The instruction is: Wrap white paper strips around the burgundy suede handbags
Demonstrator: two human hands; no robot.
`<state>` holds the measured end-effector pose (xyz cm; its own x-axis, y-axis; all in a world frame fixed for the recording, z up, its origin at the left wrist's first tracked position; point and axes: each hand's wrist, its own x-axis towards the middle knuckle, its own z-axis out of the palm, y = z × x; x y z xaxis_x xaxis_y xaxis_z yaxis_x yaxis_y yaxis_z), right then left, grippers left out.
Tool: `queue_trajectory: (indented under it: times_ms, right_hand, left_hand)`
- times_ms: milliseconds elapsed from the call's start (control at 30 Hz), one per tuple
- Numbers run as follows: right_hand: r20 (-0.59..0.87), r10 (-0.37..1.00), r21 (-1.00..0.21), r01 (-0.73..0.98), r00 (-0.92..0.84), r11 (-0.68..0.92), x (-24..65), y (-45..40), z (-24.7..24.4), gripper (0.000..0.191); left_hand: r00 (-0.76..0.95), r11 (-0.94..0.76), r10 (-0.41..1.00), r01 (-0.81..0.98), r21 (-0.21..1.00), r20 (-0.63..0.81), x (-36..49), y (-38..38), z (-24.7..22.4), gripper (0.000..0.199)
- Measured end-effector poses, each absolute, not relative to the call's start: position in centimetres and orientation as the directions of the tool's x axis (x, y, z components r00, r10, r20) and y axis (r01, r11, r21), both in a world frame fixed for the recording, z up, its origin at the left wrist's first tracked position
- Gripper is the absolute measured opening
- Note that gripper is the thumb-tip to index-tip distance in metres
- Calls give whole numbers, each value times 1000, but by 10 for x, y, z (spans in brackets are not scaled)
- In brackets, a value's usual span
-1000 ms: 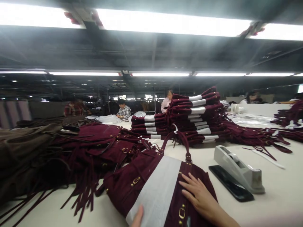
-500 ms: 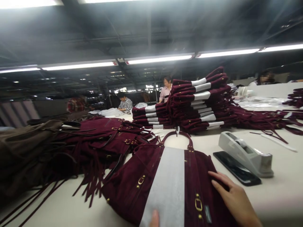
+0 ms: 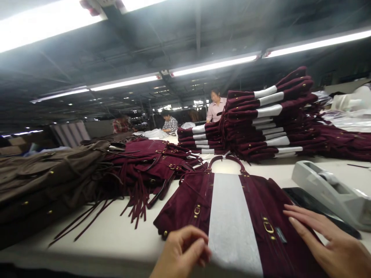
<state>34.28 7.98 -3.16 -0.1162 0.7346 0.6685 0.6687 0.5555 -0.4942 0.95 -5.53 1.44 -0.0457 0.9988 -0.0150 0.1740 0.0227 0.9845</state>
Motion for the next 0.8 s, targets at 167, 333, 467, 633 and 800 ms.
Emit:
queue_trajectory:
  times_ms: [167,333,467,633,800]
  right_hand:
    - [640,713,-499,549,-287,670,292,68,-21,34]
    - [441,816,-581,574,-373,577,291,93,-49,41]
    - [442,809,-538,607,-389,586,301,93,-67,41]
    - [460,786,-485,624,-414,613,303,90,-71,41]
    - [532,719,-406,611,-446,680,304,94,-67,38]
  left_hand:
    - [59,-155,979,838,524,195,-14,18,41,47]
    - [135,-123,991,926,357,-10,-4,50,22,57]
    - [55,-50,998,941,334,-8,0,54,10,33]
    - [-47,29,998,932,361,43,-14,59,3,16]
    - [3,-20,999,914,406,42,-30,55,1,22]
